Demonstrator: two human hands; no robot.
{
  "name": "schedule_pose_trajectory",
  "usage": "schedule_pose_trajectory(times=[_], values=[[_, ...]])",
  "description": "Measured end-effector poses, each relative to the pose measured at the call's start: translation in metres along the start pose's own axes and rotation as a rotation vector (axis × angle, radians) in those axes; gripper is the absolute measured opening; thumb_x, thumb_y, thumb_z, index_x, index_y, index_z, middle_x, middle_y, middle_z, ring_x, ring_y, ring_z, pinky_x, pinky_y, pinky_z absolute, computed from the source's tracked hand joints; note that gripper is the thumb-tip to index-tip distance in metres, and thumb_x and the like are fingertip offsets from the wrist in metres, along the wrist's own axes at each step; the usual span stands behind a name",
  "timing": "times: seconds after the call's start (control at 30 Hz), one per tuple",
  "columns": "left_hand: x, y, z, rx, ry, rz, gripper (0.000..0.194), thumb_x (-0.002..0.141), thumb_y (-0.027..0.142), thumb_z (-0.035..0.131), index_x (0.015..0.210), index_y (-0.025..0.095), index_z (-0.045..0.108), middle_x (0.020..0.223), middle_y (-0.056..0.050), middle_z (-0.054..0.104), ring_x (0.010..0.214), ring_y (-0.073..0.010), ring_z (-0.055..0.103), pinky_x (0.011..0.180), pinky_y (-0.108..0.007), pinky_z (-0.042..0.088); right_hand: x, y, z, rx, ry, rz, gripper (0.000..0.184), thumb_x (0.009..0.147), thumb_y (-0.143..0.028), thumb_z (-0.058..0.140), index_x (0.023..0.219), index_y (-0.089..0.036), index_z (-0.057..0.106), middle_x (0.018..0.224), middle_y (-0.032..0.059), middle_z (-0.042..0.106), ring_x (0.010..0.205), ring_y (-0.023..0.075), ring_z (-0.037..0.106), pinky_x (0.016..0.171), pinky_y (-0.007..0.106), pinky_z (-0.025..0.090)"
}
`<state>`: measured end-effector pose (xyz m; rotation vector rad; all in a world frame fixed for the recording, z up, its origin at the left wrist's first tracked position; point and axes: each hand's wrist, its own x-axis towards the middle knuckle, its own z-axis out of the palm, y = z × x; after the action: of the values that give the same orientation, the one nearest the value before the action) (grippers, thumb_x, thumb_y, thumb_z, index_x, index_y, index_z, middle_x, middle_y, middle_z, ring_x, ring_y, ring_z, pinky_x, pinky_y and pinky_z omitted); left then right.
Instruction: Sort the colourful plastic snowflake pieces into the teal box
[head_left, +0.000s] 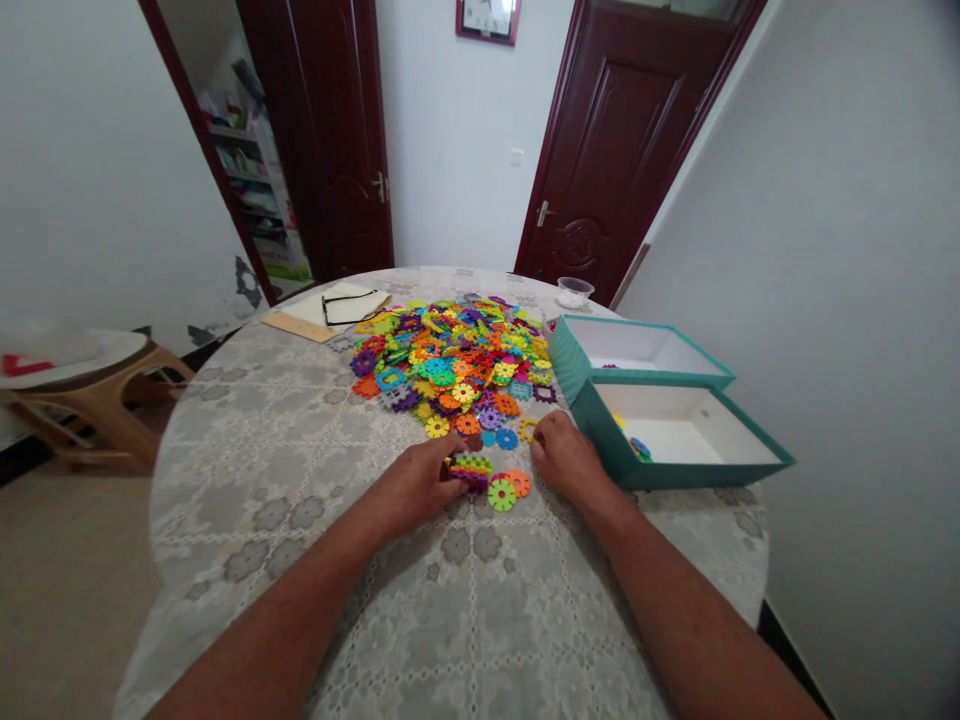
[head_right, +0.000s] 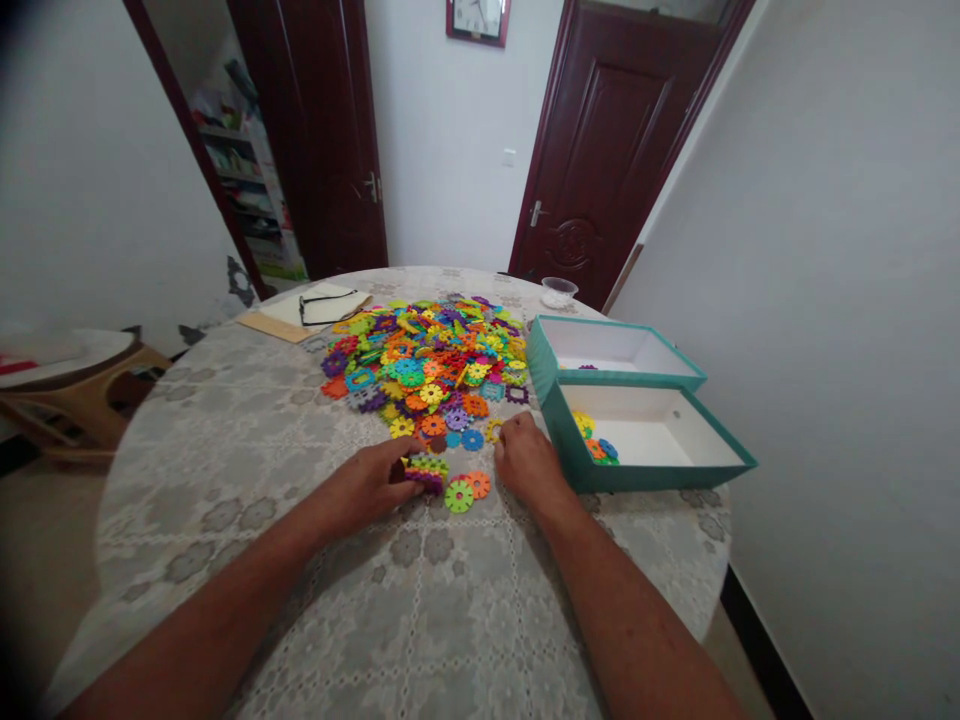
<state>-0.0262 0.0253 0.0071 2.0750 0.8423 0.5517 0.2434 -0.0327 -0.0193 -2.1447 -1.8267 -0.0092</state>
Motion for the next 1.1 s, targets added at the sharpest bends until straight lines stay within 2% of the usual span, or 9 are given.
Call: schedule_pose_trajectory(times=[0.13, 0.23, 0.37, 0.47, 0.53, 0.73, 0.9, 1.0, 1.1], values=[[-0.001, -0.001, 0.002, 0.028, 0.014, 0.025, 0.036, 0.083, 0.028, 0.075, 0.118, 0.025, 0.074, 0.089, -0.003, 0.073, 0.076, -0.0202, 0.065, 0.074, -0.03, 0.046, 0.0, -0.005, -0.004, 0.026, 0.115, -0.039, 0.008, 0.093, -0.015, 0.053, 0.091, -0.02, 0.058, 0.101, 0.0121, 0.061, 0.099, 0.0256, 0.059, 0.089, 0.035, 0.045], [-0.001, -0.004, 0.003, 0.034, 0.019, 0.037, 0.033, 0.082, 0.028, 0.076, 0.115, 0.024, 0.074, 0.096, -0.003, 0.075, 0.079, -0.02, 0.066, 0.076, -0.029, 0.047, -0.004, -0.017, -0.011, 0.215, 0.181, -0.171, 0.009, 0.093, -0.015, 0.049, 0.094, -0.021, 0.055, 0.1, 0.01, 0.061, 0.1, 0.0252, 0.057, 0.091, 0.035, 0.045], [0.0, -0.005, 0.003, 0.023, 0.007, 0.022, 0.055, 0.083, 0.024, 0.073, 0.137, 0.025, 0.064, 0.108, -0.005, 0.077, 0.082, -0.0193, 0.068, 0.079, -0.029, 0.048, -0.016, -0.041, -0.015, 0.484, 0.04, -0.295, 0.014, 0.097, -0.017, 0.045, 0.103, -0.022, 0.057, 0.101, 0.0061, 0.066, 0.094, 0.0211, 0.061, 0.086, 0.032, 0.046], [-0.001, -0.002, 0.002, 0.079, 0.019, -0.048, 0.075, 0.082, 0.022, 0.072, 0.154, 0.02, 0.05, 0.096, -0.005, 0.078, 0.082, -0.0201, 0.07, 0.08, -0.029, 0.048, -0.022, -0.055, -0.011, 0.512, -0.084, -0.322, 0.015, 0.102, -0.021, 0.046, 0.104, -0.021, 0.061, 0.094, 0.0038, 0.068, 0.086, 0.0195, 0.063, 0.079, 0.03, 0.045], [-0.001, 0.0, 0.001, 0.107, 0.011, -0.08, 0.077, 0.083, 0.022, 0.07, 0.157, 0.019, 0.047, 0.092, -0.004, 0.078, 0.083, -0.0204, 0.071, 0.079, -0.028, 0.048, -0.024, -0.06, -0.009, 0.505, -0.101, -0.341, 0.018, 0.105, -0.024, 0.045, 0.104, -0.021, 0.063, 0.092, 0.0041, 0.07, 0.084, 0.0196, 0.064, 0.079, 0.031, 0.045], [-0.001, 0.0, 0.001, 0.161, 0.022, -0.043, 0.061, 0.088, 0.025, 0.067, 0.149, 0.022, 0.058, 0.103, -0.007, 0.08, 0.096, -0.0238, 0.074, 0.088, -0.029, 0.051, -0.023, -0.06, -0.01, 0.555, -0.084, -0.422, 0.028, 0.108, -0.03, 0.046, 0.128, -0.022, 0.065, 0.12, 0.0089, 0.073, 0.108, 0.0222, 0.068, 0.095, 0.036, 0.05], [0.001, -0.007, 0.005, 0.15, 0.041, 0.026, 0.057, 0.088, 0.023, 0.065, 0.145, 0.027, 0.06, 0.133, -0.008, 0.074, 0.122, -0.0275, 0.069, 0.1, -0.032, 0.05, -0.026, -0.064, 0.0, 0.499, -0.084, -0.451, 0.061, 0.089, -0.021, 0.07, 0.148, -0.02, 0.054, 0.143, 0.0134, 0.066, 0.129, 0.0274, 0.062, 0.11, 0.042, 0.047], [0.001, -0.006, 0.004, 0.102, 0.01, 0.033, 0.063, 0.09, 0.027, 0.064, 0.152, 0.025, 0.053, 0.119, -0.007, 0.078, 0.105, -0.0244, 0.073, 0.092, -0.033, 0.053, -0.025, -0.067, 0.0, 0.511, -0.045, -0.412, 0.058, 0.085, -0.011, 0.064, 0.142, -0.021, 0.059, 0.137, 0.0111, 0.069, 0.123, 0.026, 0.064, 0.108, 0.04, 0.049], [0.002, -0.004, 0.0, 0.073, 0.055, 0.037, 0.066, 0.091, 0.03, 0.061, 0.156, 0.02, 0.048, 0.104, -0.006, 0.078, 0.084, -0.0194, 0.071, 0.082, -0.031, 0.054, -0.019, -0.064, -0.017, 0.565, 0.029, -0.291, 0.048, 0.086, -0.016, 0.065, 0.134, -0.021, 0.064, 0.121, 0.0078, 0.074, 0.105, 0.0234, 0.069, 0.097, 0.036, 0.053]])
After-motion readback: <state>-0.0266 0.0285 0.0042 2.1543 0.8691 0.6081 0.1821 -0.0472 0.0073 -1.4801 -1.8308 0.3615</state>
